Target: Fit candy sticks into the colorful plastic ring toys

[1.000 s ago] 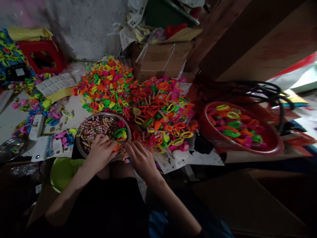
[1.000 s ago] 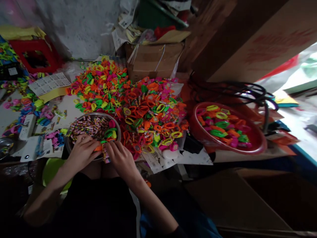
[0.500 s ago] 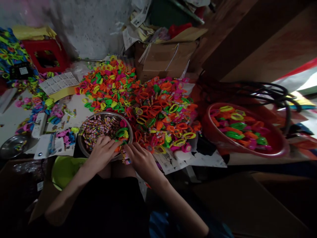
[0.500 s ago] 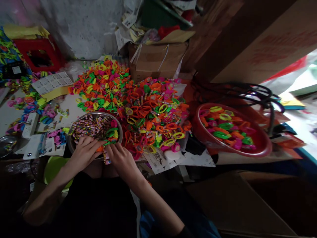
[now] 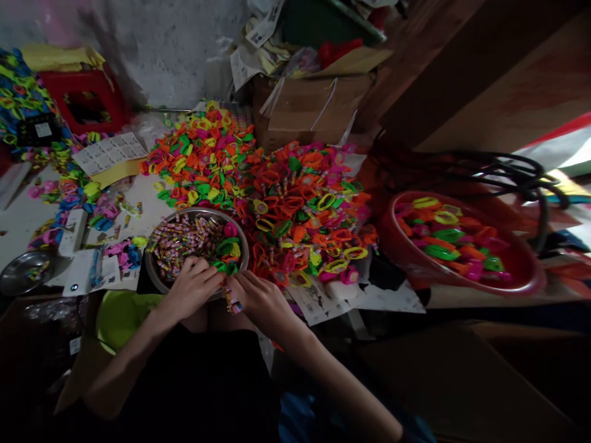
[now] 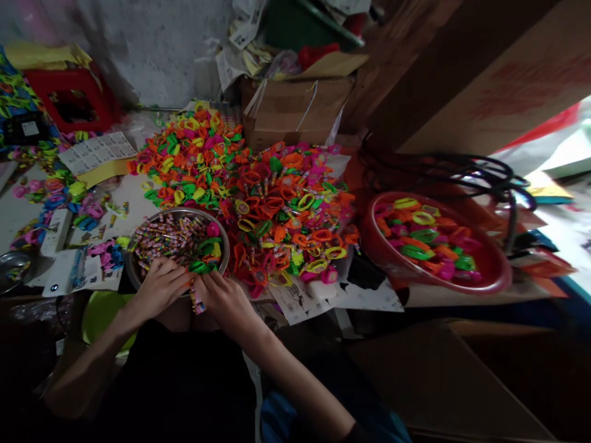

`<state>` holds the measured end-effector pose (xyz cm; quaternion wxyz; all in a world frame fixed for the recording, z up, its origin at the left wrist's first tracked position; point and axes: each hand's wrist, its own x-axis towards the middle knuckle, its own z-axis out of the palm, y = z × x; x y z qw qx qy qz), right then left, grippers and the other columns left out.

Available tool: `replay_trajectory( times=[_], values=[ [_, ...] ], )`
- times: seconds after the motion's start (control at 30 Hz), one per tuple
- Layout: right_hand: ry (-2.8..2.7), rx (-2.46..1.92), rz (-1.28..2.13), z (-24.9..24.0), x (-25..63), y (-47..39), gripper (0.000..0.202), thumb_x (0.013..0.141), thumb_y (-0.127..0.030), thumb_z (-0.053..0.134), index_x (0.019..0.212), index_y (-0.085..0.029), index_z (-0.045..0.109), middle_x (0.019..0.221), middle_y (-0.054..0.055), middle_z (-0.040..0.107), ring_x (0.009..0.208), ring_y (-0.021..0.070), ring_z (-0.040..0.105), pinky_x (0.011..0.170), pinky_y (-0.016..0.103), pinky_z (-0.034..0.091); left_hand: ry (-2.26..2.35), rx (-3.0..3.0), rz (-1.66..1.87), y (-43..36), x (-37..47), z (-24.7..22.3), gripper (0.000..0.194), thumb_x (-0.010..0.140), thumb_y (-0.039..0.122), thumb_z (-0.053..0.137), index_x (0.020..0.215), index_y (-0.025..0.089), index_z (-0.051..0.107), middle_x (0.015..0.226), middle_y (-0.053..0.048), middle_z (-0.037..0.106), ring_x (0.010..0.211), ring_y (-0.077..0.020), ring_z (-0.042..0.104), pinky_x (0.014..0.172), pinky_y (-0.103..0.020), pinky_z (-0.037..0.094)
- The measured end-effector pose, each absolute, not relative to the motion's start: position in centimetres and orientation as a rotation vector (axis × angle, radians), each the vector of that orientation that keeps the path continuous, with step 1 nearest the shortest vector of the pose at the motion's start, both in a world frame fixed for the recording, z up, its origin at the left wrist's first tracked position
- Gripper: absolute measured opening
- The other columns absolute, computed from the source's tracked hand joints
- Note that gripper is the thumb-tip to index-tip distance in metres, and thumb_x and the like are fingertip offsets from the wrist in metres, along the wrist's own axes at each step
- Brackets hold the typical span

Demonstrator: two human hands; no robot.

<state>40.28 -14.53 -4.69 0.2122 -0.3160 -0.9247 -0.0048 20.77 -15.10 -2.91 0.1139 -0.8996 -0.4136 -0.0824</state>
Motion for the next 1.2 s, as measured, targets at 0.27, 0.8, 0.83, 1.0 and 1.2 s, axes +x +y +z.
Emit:
replay_trajectory(
  times=[0.27, 0.8, 0.83, 1.0, 1.2],
  values=[
    [-2.750, -0.867, 0.379, -7.6, 40.5, -15.5, 0.014, 0.082, -0.016, 0.054, 0.096, -0.015, 0.056, 0.097, 0.006, 0.060, 0.093, 0.0160, 0.056, 0.068, 0.025, 0.046, -1.190, -2.853, -0.198, -16.3, 20.8, -6.5, 0.006, 0.087, 0.018, 0.054, 0.087, 0.016, 0.060, 0.087, -0.002, 0.059, 0.091, -0.0178, 0.048, 0.094, -0.038, 0.034],
    [-1.620, -1.479, -0.024, -2.0, 52.9, -6.5, 0.028, 0.071, -0.017, 0.051, 0.098, -0.014, 0.059, 0.088, 0.008, 0.062, 0.079, 0.0146, 0.057, 0.070, 0.024, 0.044, -2.128, -2.673, -0.758, -16.4, 12.6, -5.9, 0.032, 0.092, 0.043, 0.042, 0.110, 0.021, 0.057, 0.121, -0.006, 0.053, 0.120, -0.0191, 0.046, 0.103, -0.035, 0.037],
    [-1.567, -1.472, -0.045, -1.7, 53.0, -6.4, 0.032, 0.070, -0.020, 0.053, 0.101, -0.014, 0.058, 0.091, 0.008, 0.062, 0.080, 0.0150, 0.057, 0.071, 0.025, 0.044, -2.120, -2.661, -0.758, -16.4, 12.6, -6.2, 0.032, 0.092, 0.043, 0.042, 0.109, 0.021, 0.057, 0.120, -0.006, 0.054, 0.119, -0.0190, 0.047, 0.103, -0.035, 0.037],
    [-1.713, -1.490, 0.382, -4.6, 50.1, -8.1, 0.029, 0.069, -0.024, 0.056, 0.097, -0.015, 0.057, 0.069, 0.000, 0.058, 0.058, 0.0074, 0.049, 0.057, 0.018, 0.038, -2.035, -2.657, -0.640, -15.8, 13.3, -8.4, 0.030, 0.092, 0.042, 0.042, 0.108, 0.021, 0.057, 0.113, -0.005, 0.058, 0.110, -0.0196, 0.052, 0.098, -0.035, 0.040],
    [-1.545, -1.299, 1.394, -9.7, 45.1, -10.1, 0.038, 0.062, -0.039, 0.065, 0.087, -0.013, 0.051, 0.075, 0.001, 0.056, 0.064, 0.0069, 0.050, 0.057, 0.019, 0.045, -2.048, -2.619, -0.304, -14.1, 14.9, -10.4, 0.024, 0.089, 0.033, 0.050, 0.108, 0.020, 0.057, 0.112, -0.004, 0.061, 0.108, -0.0212, 0.053, 0.098, -0.037, 0.038]
  ],
)
